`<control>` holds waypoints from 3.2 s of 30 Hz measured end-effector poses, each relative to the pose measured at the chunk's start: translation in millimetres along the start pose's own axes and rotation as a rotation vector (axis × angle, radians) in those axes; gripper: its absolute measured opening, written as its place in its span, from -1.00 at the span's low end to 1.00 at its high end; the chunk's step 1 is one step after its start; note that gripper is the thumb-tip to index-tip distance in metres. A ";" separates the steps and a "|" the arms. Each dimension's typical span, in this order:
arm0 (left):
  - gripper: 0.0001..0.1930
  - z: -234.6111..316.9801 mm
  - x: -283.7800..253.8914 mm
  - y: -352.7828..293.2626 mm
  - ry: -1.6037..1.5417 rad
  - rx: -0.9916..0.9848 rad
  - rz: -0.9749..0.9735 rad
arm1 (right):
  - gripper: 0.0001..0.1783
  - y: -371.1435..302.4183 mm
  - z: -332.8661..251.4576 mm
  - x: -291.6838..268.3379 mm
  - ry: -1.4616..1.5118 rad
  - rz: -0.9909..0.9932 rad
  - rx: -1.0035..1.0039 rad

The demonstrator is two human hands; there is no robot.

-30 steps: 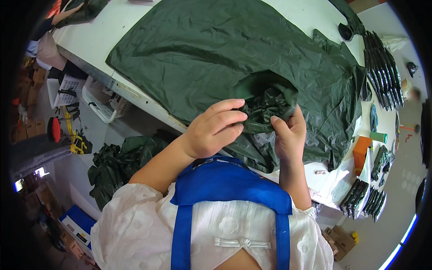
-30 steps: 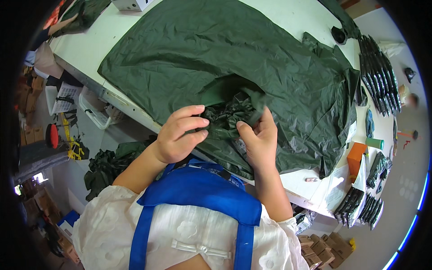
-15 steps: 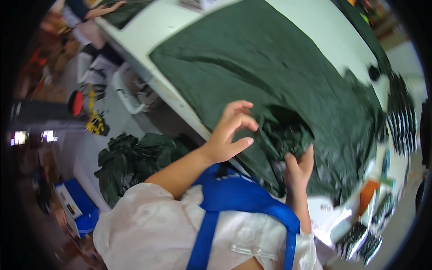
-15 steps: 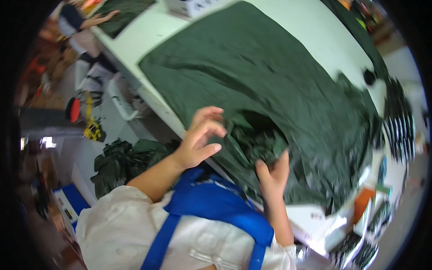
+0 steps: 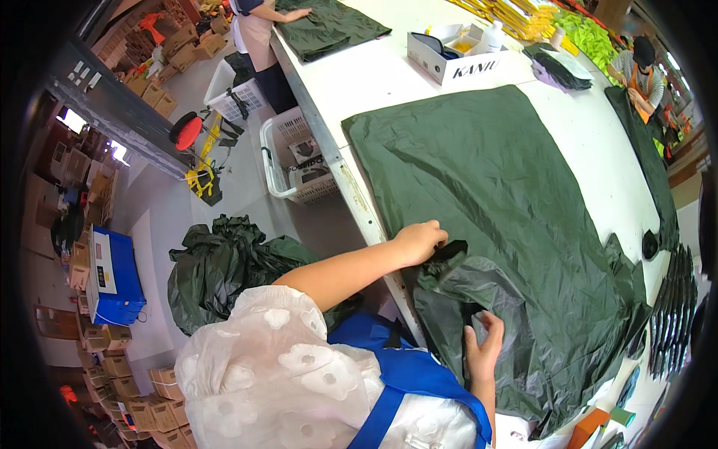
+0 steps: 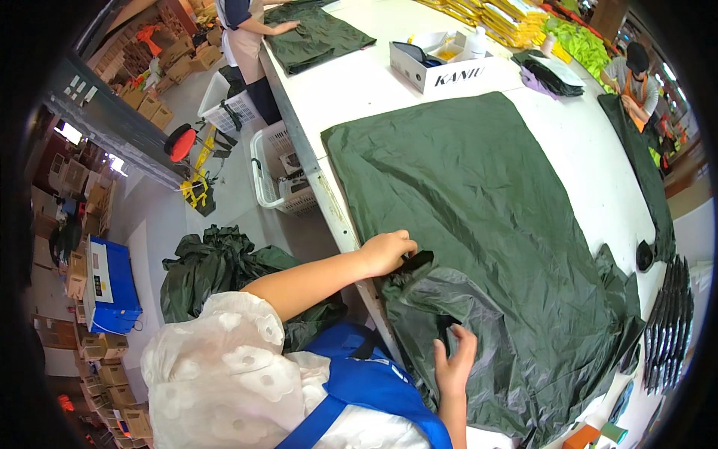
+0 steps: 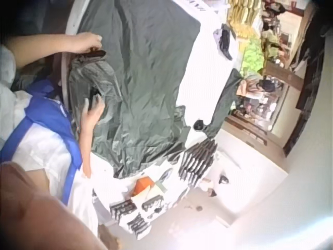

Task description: The person folds a green raincoat on a white table. They smooth the fabric, fold it in half lengthwise, then fold it into a compact rectangle. The person places the folded raincoat into a clear plastic bag and sets it aside.

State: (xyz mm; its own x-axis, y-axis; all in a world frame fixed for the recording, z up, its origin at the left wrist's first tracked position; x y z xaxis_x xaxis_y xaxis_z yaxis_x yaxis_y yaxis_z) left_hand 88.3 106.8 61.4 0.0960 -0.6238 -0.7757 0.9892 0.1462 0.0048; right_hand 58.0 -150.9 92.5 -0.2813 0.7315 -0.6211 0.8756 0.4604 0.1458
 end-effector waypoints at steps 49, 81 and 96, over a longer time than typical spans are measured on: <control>-0.61 -78.2 1.1 39.7 -0.364 -0.425 -0.078 | -0.30 -90.9 146.7 -54.6 -0.924 0.147 0.419; -0.46 -70.8 -35.0 57.5 0.198 0.038 0.446 | -0.10 -229.2 120.7 -43.8 -0.537 0.036 0.145; -0.47 -256.6 -59.4 -8.5 -1.117 -0.896 0.443 | -0.56 -206.0 113.8 -78.2 -0.444 -0.065 0.279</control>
State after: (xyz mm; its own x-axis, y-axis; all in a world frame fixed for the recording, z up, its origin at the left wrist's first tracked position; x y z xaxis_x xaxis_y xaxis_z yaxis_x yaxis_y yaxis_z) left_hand 45.9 339.6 -54.4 0.8035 -0.5926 0.0564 0.5039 0.6267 -0.5944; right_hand -55.7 -360.2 23.4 -0.1983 0.3941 -0.8974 0.9501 0.3024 -0.0771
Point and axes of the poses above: each hand's wrist, its own y-axis towards the middle knuckle, its own x-axis out of the palm, z = x × y, the point moved 10 cm from there along y, towards the middle knuckle, and after that the axes turned 7 degrees about z, right-handed, at the moved point
